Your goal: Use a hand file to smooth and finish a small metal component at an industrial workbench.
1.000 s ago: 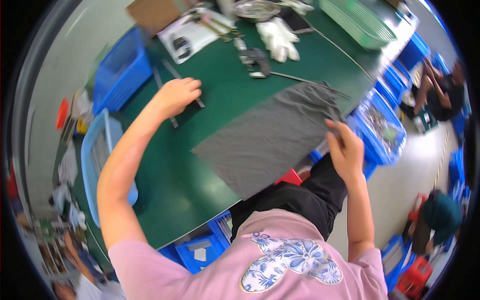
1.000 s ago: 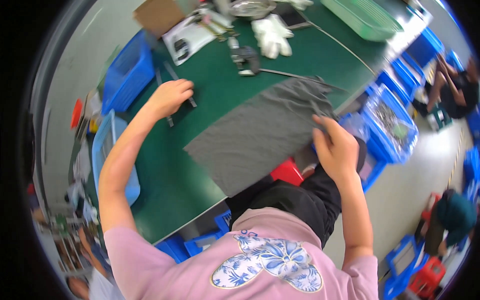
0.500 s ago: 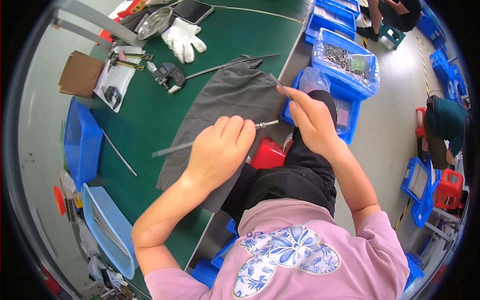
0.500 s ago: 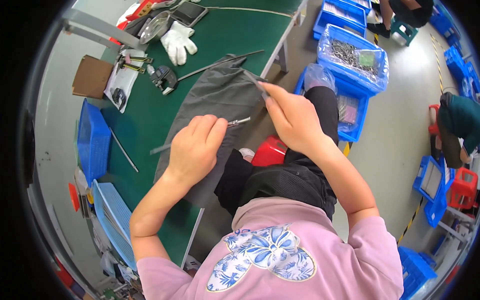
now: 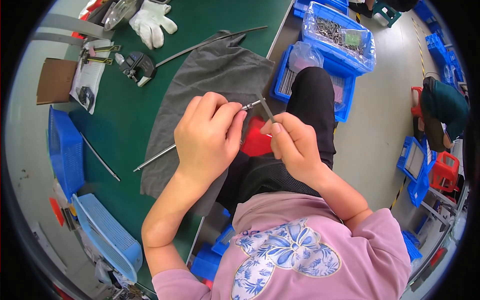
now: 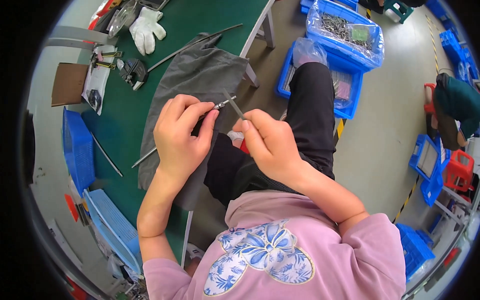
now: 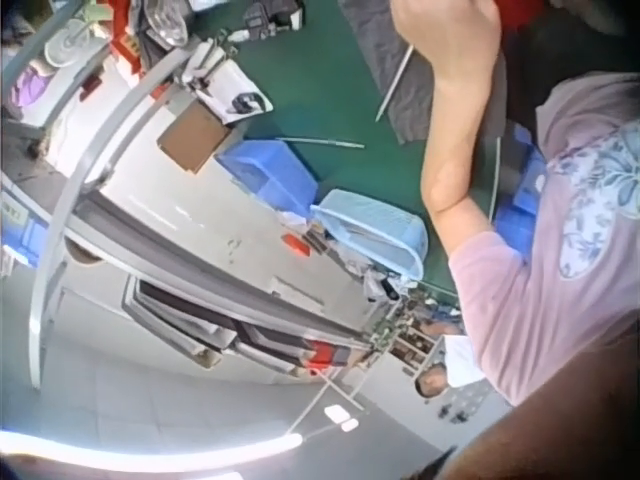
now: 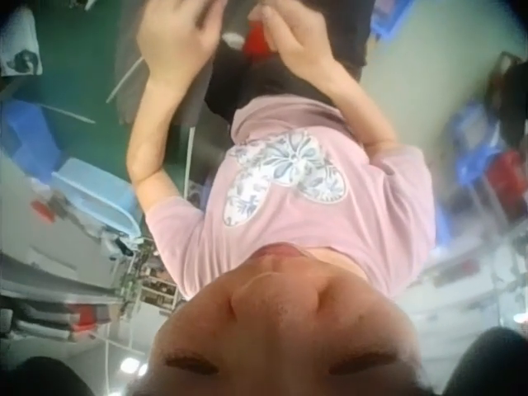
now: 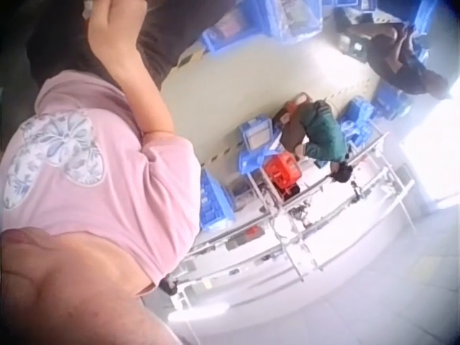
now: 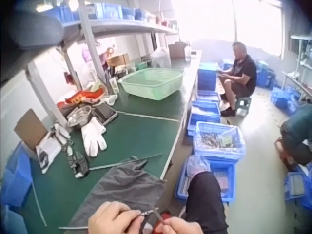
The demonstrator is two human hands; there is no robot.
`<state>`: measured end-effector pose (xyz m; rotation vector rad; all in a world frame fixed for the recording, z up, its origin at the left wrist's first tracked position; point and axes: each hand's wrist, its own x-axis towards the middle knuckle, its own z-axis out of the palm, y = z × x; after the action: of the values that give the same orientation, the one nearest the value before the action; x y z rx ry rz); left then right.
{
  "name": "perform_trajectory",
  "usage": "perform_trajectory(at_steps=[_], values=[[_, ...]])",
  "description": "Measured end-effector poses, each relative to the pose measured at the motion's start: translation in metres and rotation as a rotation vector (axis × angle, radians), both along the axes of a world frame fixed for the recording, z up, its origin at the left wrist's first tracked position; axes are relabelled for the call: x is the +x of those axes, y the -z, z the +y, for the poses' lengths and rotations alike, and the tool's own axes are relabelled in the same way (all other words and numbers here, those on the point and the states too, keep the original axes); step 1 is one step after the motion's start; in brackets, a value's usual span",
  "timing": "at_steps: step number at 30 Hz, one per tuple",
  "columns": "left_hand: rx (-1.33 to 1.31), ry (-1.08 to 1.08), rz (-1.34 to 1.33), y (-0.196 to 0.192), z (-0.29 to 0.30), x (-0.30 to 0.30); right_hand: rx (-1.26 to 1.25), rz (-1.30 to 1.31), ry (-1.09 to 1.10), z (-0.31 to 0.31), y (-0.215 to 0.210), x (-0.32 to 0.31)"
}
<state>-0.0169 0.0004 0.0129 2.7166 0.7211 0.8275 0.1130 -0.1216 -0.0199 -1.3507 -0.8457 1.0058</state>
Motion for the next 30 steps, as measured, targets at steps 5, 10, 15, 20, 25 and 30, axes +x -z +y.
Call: perform_trajectory(at_steps=[5, 10, 15, 20, 25, 30], values=[[-0.079, -0.003, -0.154, 0.009, 0.000, 0.003, -0.016, -0.131, -0.025, 0.002, 0.004, -0.005], [-0.125, -0.001, -0.169, 0.009, 0.001, 0.003, -0.029, -0.075, -0.025, 0.005, 0.003, -0.005], [-0.131, 0.006, -0.155, 0.008, 0.001, 0.003, -0.012, -0.106, -0.054, 0.007, 0.004, -0.006], [-0.295, 0.008, -0.222, 0.010, -0.001, 0.005, 0.002, -0.176, -0.030, 0.006, 0.001, -0.008], [-0.441, -0.003, -0.259, 0.010, -0.001, 0.006, -0.006, -0.158, -0.008, 0.016, -0.003, -0.010], [-0.386, 0.006, -0.256, 0.011, -0.002, 0.007, -0.090, -0.128, -0.006, 0.007, -0.007, -0.009]])
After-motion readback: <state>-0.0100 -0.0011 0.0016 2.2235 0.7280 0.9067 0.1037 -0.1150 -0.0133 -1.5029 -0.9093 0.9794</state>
